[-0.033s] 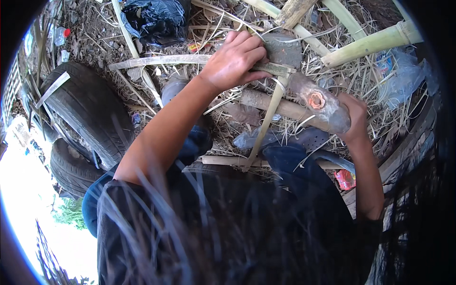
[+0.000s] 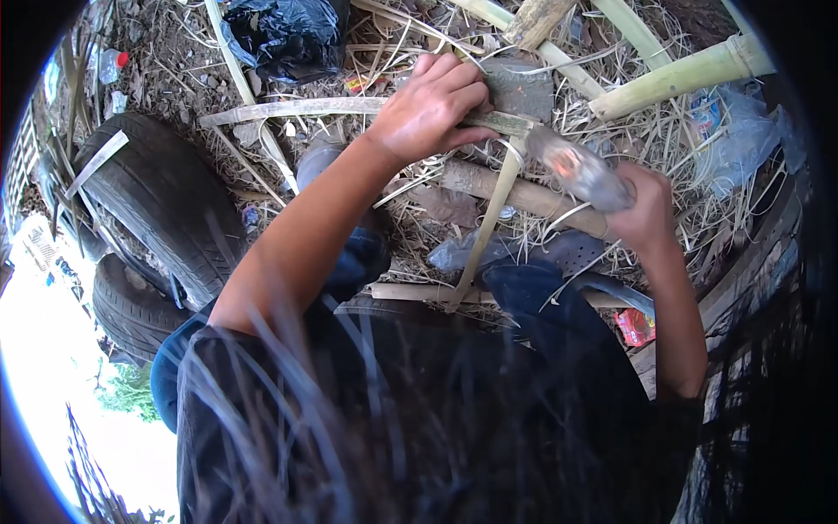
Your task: The person constructs a lattice structure by hammering nails into bamboo strips at intersection points, using a metal block as a support surface.
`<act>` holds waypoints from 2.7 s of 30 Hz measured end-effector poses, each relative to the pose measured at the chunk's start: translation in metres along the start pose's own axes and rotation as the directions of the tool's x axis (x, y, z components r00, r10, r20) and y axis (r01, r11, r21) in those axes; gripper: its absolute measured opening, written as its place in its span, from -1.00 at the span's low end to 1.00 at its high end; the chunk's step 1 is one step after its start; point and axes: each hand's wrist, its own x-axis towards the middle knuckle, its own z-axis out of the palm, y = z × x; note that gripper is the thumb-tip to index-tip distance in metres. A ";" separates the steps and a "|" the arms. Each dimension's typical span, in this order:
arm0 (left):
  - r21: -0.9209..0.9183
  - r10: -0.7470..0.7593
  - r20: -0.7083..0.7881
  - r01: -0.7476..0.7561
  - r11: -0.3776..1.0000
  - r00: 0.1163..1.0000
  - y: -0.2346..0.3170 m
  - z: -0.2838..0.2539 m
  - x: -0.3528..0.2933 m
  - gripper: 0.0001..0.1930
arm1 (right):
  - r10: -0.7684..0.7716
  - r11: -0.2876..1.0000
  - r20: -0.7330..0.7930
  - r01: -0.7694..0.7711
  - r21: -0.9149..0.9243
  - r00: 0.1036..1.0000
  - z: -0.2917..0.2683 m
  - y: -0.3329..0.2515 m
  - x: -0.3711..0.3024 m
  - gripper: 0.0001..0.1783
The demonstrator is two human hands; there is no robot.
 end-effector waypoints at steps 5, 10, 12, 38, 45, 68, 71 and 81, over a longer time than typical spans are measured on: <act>0.007 0.004 -0.004 -0.004 1.000 1.000 -0.005 0.003 -0.002 -0.64 | -0.018 0.990 -0.003 0.017 -0.139 1.000 -0.012 -0.002 0.008 -0.80; 0.030 0.008 0.007 -0.008 1.000 1.000 -0.003 -0.002 0.001 -0.62 | -0.057 0.990 0.058 0.064 -0.128 0.997 -0.002 0.006 0.011 -0.80; 0.030 0.010 0.014 -0.010 0.999 1.000 -0.006 0.002 0.002 -0.61 | -0.055 0.971 0.082 0.072 -0.228 0.995 -0.011 0.005 0.012 -0.80; 0.396 -0.069 0.077 0.033 0.918 0.995 0.075 -0.015 0.022 -0.55 | 0.600 0.749 -0.085 -0.596 -0.290 0.796 -0.029 0.104 -0.135 -0.69; 0.408 -0.332 -0.105 0.345 0.845 0.938 0.096 0.003 0.024 -0.44 | 0.645 0.735 -0.058 -0.640 -0.224 0.762 -0.043 0.088 -0.127 -0.44; 0.282 -0.548 -0.034 0.534 0.797 0.835 0.089 0.022 0.044 -0.46 | 0.244 0.926 -0.367 -0.328 -0.188 0.898 -0.087 0.026 -0.080 -0.58; 0.266 -0.560 -0.010 0.542 0.797 0.828 0.085 0.015 0.044 -0.45 | 0.150 0.988 -0.326 -0.149 0.029 0.933 -0.082 0.002 -0.064 -0.59; 0.184 -0.514 0.021 0.502 0.845 0.858 0.081 0.011 0.045 -0.45 | 0.177 0.846 0.451 -0.369 0.385 0.875 0.016 -0.025 -0.009 -0.52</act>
